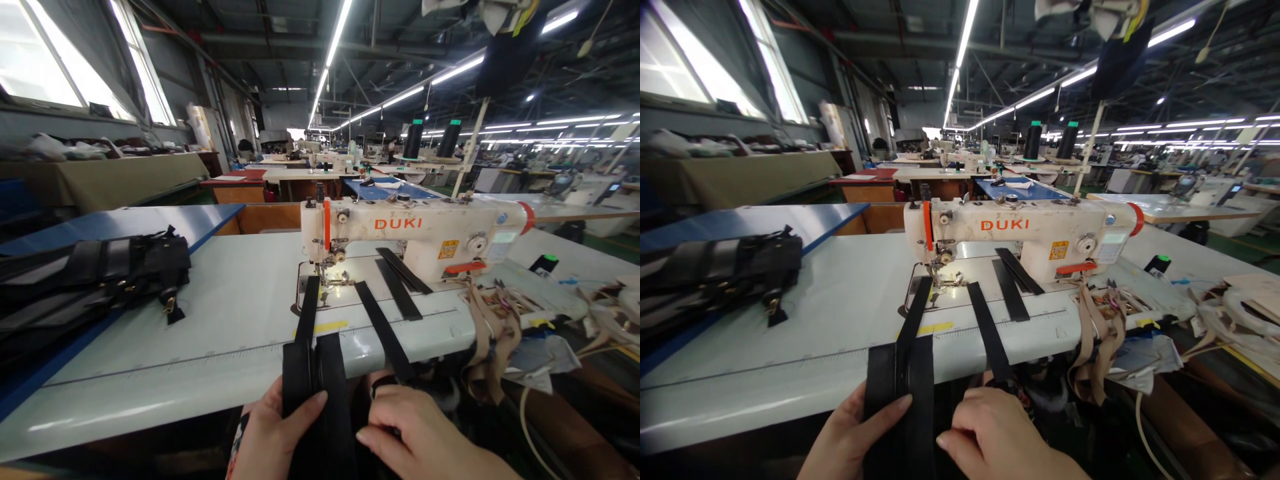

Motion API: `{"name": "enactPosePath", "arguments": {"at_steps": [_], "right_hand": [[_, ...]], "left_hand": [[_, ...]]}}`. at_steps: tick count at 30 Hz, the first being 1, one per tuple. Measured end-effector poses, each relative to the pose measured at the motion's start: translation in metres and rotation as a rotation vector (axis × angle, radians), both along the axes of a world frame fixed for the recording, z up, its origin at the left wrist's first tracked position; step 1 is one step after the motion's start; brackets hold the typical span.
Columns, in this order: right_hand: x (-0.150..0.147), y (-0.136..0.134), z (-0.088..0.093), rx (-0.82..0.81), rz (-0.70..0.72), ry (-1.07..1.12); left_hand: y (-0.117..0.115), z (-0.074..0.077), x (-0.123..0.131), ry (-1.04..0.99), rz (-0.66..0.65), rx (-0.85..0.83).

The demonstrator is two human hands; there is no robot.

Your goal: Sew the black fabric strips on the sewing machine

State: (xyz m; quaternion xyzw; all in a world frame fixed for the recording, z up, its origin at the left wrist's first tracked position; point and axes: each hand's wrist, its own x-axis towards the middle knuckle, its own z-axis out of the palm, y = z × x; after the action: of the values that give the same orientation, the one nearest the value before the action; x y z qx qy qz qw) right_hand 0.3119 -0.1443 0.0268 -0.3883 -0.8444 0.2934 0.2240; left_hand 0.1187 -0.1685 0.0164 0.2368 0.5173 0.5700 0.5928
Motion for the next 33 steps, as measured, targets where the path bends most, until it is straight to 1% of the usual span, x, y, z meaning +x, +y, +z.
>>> {"name": "enactPosePath", "arguments": {"at_steps": [3, 7, 10, 15, 17, 20, 21, 22, 26, 30, 32, 33], "right_hand": [[-0.006, -0.001, 0.001, 0.069, -0.083, 0.094], [-0.015, 0.004, 0.001, 0.243, -0.07, 0.226], [-0.021, 0.006, -0.001, 0.323, -0.072, 0.199], [-0.024, 0.005, -0.001, 0.398, -0.021, 0.084], [-0.019, 0.007, 0.0, 0.362, -0.047, 0.118], [-0.008, 0.009, 0.0, 0.242, -0.175, 0.233], [-0.004, 0.009, -0.001, 0.19, -0.199, 0.261], [-0.002, 0.009, -0.002, 0.129, -0.193, 0.274], [-0.005, -0.001, -0.008, -0.129, -0.056, 0.251], [-0.019, -0.006, -0.016, -0.198, -0.099, 0.261], [-0.026, -0.004, -0.019, -0.246, -0.126, 0.313], [-0.029, -0.003, -0.02, -0.296, -0.137, 0.361]], "left_hand": [[-0.001, 0.004, 0.001, 0.001, -0.005, -0.002], [-0.002, 0.007, 0.002, 0.027, -0.008, 0.017], [-0.002, 0.006, 0.001, 0.047, -0.001, 0.008], [-0.002, 0.007, 0.002, 0.025, 0.006, -0.001], [-0.002, 0.007, 0.001, 0.015, 0.023, -0.002], [-0.001, 0.004, -0.003, 0.024, 0.044, -0.014], [0.0, 0.002, -0.005, 0.029, 0.044, -0.022], [0.001, 0.001, -0.006, 0.023, 0.04, -0.028], [0.006, 0.0, -0.008, -0.062, 0.039, -0.025], [0.012, 0.005, -0.005, -0.086, 0.067, 0.007], [0.011, 0.006, -0.004, -0.07, 0.072, 0.012], [0.009, 0.005, -0.004, -0.051, 0.06, 0.007]]}}
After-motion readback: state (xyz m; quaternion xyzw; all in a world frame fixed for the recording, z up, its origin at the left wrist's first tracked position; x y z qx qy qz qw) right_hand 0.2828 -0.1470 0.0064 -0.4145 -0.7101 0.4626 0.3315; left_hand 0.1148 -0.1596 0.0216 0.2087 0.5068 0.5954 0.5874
